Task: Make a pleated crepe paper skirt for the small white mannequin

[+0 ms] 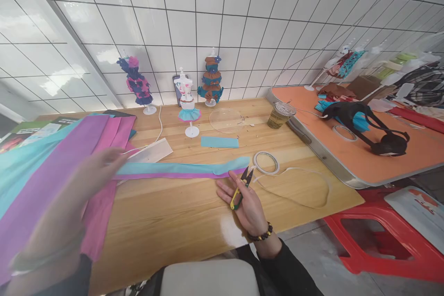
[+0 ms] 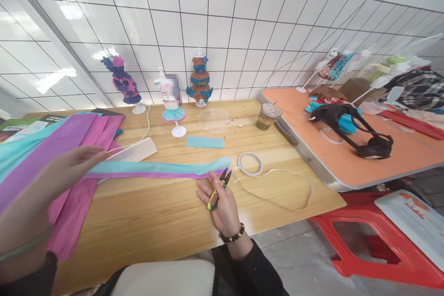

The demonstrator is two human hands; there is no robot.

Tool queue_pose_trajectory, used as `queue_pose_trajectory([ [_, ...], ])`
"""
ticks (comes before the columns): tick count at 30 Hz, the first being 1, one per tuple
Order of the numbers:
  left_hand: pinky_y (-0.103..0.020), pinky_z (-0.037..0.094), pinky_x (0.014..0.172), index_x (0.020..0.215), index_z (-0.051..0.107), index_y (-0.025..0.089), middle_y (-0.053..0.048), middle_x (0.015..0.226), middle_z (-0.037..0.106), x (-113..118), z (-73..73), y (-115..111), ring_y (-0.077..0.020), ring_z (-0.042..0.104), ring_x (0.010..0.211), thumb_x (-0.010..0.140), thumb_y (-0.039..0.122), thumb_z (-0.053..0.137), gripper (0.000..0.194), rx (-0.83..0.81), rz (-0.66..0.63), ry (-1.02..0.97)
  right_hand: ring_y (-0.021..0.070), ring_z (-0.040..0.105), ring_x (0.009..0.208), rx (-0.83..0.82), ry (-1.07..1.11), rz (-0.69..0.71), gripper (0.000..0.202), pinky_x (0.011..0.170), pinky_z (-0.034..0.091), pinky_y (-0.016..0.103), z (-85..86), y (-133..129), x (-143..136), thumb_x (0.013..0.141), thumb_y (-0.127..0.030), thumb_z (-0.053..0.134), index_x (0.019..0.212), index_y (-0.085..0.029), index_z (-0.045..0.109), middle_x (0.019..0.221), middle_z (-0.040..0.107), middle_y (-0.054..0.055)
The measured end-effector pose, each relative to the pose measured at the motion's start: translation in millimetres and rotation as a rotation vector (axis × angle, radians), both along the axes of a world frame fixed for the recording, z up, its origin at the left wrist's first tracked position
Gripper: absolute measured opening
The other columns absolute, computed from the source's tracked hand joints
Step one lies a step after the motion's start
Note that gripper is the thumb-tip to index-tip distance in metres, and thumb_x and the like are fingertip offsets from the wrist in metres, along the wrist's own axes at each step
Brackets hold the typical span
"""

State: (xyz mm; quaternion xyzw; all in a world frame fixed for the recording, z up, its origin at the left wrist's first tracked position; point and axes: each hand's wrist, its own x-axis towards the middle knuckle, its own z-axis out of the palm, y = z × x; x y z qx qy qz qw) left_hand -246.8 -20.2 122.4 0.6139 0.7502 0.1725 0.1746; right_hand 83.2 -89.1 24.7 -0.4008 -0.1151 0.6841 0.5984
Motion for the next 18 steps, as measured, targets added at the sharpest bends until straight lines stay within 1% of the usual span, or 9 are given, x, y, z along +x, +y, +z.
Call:
queue_pose_trajectory([
  [2, -0.034, 0.047, 0.085, 0.115, 0.058, 0.021, -0.006, 0.117, 0.064, 53, -6.6, 13, -0.0232, 0.061, 0.098, 0.081, 0.061, 0.042, 0.055, -0.094, -0.236, -0.102, 0.0280, 0.063, 0.106, 0.002, -0.015, 0.017, 0.033, 0.094, 0.047, 0.048, -1.2, -5, -9, 0.073, -0.039, 0.072, 0.102, -0.024, 0.069, 0.132, 0.054, 0.007],
  [3, -0.031, 0.046, 0.087, 0.116, 0.059, 0.020, -0.006, 0.118, 0.063, 80, -11.3, 19, -0.0224, 0.060, 0.101, 0.081, 0.060, 0.044, 0.055, -0.119, -0.387, -0.156, 0.0274, 0.064, 0.105, 0.004, -0.031, 0.025, 0.035, 0.093, 0.047, 0.048, -2.1, -8, -13, 0.074, -0.040, 0.072, 0.104, -0.024, 0.068, 0.134, 0.054, 0.007],
  [5, -0.030, 0.046, 0.088, 0.125, 0.054, 0.021, -0.007, 0.123, 0.061, 129, -22.8, 29, -0.0214, 0.059, 0.105, 0.081, 0.060, 0.045, 0.060, -0.228, -0.624, -0.266, 0.0260, 0.065, 0.102, 0.017, -0.076, 0.041, 0.039, 0.091, 0.049, 0.047, -4.3, -13, -18, 0.075, -0.041, 0.070, 0.110, -0.023, 0.066, 0.135, 0.053, 0.008],
  [8, -0.030, 0.044, 0.090, 0.135, 0.043, 0.016, -0.011, 0.127, 0.057, 183, -39.8, 41, -0.0231, 0.056, 0.111, 0.076, 0.062, 0.051, 0.076, -0.367, -0.831, -0.355, 0.0246, 0.066, 0.098, 0.068, -0.164, 0.074, 0.042, 0.087, 0.052, 0.045, -7.8, -21, -19, 0.078, -0.042, 0.067, 0.116, -0.024, 0.063, 0.137, 0.051, 0.006],
  [10, -0.029, 0.045, 0.086, 0.133, 0.045, 0.013, -0.014, 0.124, 0.059, 203, -47.2, 49, -0.0240, 0.058, 0.109, 0.072, 0.067, 0.052, 0.081, -0.482, -0.885, -0.371, 0.0245, 0.066, 0.097, 0.104, -0.240, 0.100, 0.043, 0.085, 0.053, 0.043, -9.7, -25, -16, 0.079, -0.042, 0.066, 0.118, -0.024, 0.062, 0.135, 0.053, 0.005],
  [12, -0.028, 0.045, 0.080, 0.126, 0.051, 0.014, -0.014, 0.120, 0.061, 215, -50.2, 56, -0.0247, 0.059, 0.104, 0.067, 0.071, 0.053, 0.082, -0.464, -0.888, -0.312, 0.0247, 0.066, 0.097, 0.133, -0.320, 0.128, 0.045, 0.084, 0.053, 0.042, -10.8, -28, -13, 0.080, -0.043, 0.064, 0.120, -0.024, 0.061, 0.129, 0.059, 0.006],
  [15, -0.027, 0.042, 0.063, 0.094, 0.064, 0.014, -0.008, 0.092, 0.067, 226, -48.4, 64, -0.0216, 0.060, 0.079, 0.062, 0.073, 0.054, 0.068, -0.447, -1.009, -0.147, 0.0247, 0.066, 0.096, 0.172, -0.423, 0.151, 0.044, 0.080, 0.054, 0.040, -10.0, -30, -11, 0.082, -0.044, 0.061, 0.121, -0.024, 0.062, 0.123, 0.062, 0.007],
  [16, -0.027, 0.038, 0.057, 0.082, 0.064, 0.015, -0.006, 0.080, 0.065, 229, -47.3, 65, -0.0192, 0.057, 0.069, 0.062, 0.072, 0.055, 0.062, -0.469, -1.053, -0.099, 0.0245, 0.066, 0.095, 0.183, -0.449, 0.151, 0.043, 0.079, 0.054, 0.039, -9.0, -29, -11, 0.082, -0.044, 0.061, 0.120, -0.025, 0.062, 0.124, 0.062, 0.006],
  [18, -0.027, 0.033, 0.050, 0.069, 0.059, 0.017, -0.001, 0.064, 0.057, 234, -45.8, 67, -0.0150, 0.049, 0.056, 0.060, 0.066, 0.060, 0.050, -0.543, -1.071, -0.049, 0.0239, 0.066, 0.093, 0.206, -0.496, 0.163, 0.042, 0.078, 0.054, 0.038, -6.1, -29, -11, 0.082, -0.045, 0.060, 0.120, -0.027, 0.062, 0.123, 0.062, 0.006],
])
